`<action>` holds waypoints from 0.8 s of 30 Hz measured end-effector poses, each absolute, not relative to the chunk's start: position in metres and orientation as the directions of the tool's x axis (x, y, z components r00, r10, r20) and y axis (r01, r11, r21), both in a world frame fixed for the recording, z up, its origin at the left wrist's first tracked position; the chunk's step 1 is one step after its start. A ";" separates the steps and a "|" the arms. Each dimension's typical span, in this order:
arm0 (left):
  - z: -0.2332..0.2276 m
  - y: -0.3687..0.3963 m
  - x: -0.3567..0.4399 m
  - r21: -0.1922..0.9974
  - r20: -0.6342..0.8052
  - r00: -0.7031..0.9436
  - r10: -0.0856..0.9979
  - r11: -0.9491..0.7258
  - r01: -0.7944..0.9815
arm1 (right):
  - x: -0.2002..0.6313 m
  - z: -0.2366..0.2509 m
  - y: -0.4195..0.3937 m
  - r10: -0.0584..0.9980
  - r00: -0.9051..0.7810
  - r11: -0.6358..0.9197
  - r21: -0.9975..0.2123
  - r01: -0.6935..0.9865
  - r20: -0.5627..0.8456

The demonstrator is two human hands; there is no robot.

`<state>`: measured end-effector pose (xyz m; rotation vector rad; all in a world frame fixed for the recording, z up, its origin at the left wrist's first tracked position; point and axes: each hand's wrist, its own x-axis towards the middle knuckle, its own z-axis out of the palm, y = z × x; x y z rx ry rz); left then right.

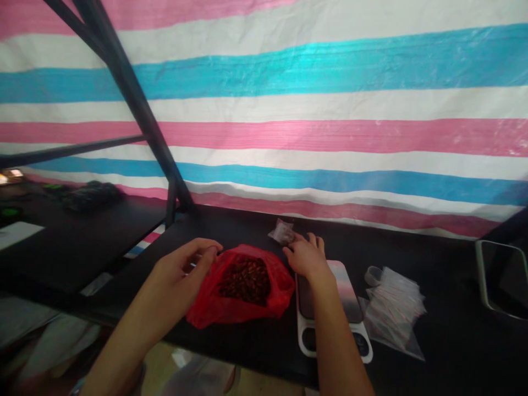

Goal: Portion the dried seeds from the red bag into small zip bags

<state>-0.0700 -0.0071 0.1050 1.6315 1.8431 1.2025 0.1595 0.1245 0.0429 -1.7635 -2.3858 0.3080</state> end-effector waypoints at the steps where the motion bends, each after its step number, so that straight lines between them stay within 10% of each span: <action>1: 0.105 -0.006 -0.069 0.802 0.239 -0.233 0.943 -0.057 0.595 | 0.161 0.043 0.125 0.955 -0.295 0.286 -0.254 0.924 0.004; 7: 0.106 -0.001 -0.049 0.842 0.241 -0.200 0.950 -0.102 0.529 | 0.185 0.055 0.113 0.962 -0.269 0.272 -0.297 0.915 0.052; 15: 0.082 0.016 -0.001 0.981 0.101 -0.041 0.994 -0.092 0.170 | 0.215 0.102 0.046 0.867 -0.420 0.477 -0.693 0.540 0.270; 24: 0.083 0.017 -0.002 0.998 0.048 0.083 0.995 -0.044 -0.049 | 0.211 0.115 0.028 0.828 -0.489 0.523 -0.695 0.494 0.275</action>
